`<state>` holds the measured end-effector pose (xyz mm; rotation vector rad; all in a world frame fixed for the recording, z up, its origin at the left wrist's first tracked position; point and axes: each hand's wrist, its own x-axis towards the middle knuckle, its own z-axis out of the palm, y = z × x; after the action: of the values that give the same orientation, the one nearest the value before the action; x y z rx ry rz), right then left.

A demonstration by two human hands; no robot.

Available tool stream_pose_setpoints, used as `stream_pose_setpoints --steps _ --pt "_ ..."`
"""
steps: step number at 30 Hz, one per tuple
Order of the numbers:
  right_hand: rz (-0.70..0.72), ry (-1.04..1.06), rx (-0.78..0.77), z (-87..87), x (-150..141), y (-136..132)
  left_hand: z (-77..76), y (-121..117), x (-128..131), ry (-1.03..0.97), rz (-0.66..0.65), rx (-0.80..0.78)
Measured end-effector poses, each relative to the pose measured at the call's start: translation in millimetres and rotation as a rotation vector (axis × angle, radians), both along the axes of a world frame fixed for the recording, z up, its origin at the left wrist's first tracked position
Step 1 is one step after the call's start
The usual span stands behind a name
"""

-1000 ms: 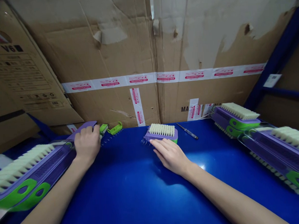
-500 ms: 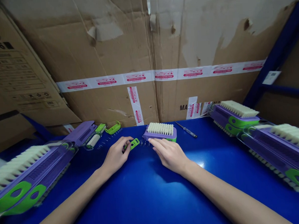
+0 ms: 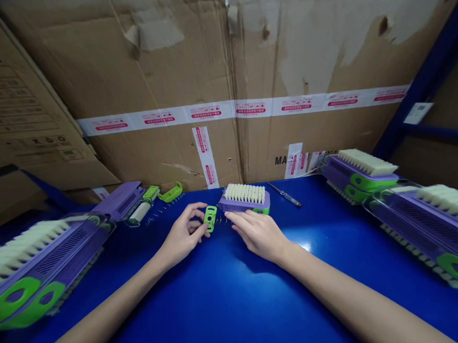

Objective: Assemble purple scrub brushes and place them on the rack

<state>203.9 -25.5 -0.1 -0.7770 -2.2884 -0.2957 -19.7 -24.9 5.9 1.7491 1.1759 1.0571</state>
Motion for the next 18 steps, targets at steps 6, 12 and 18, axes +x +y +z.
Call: stream_pose_setpoints --steps 6,12,18 --pt "0.017 0.006 0.041 0.3 -0.5 -0.3 1.0 -2.6 0.0 -0.014 -0.069 0.017" --pt "0.037 0.015 0.088 1.7 -1.3 -1.4 1.4 -3.1 1.1 -0.01 -0.093 -0.018" --pt "0.032 0.016 0.086 3.1 -1.7 -2.1 0.3 -1.4 0.1 -0.035 -0.112 -0.025"
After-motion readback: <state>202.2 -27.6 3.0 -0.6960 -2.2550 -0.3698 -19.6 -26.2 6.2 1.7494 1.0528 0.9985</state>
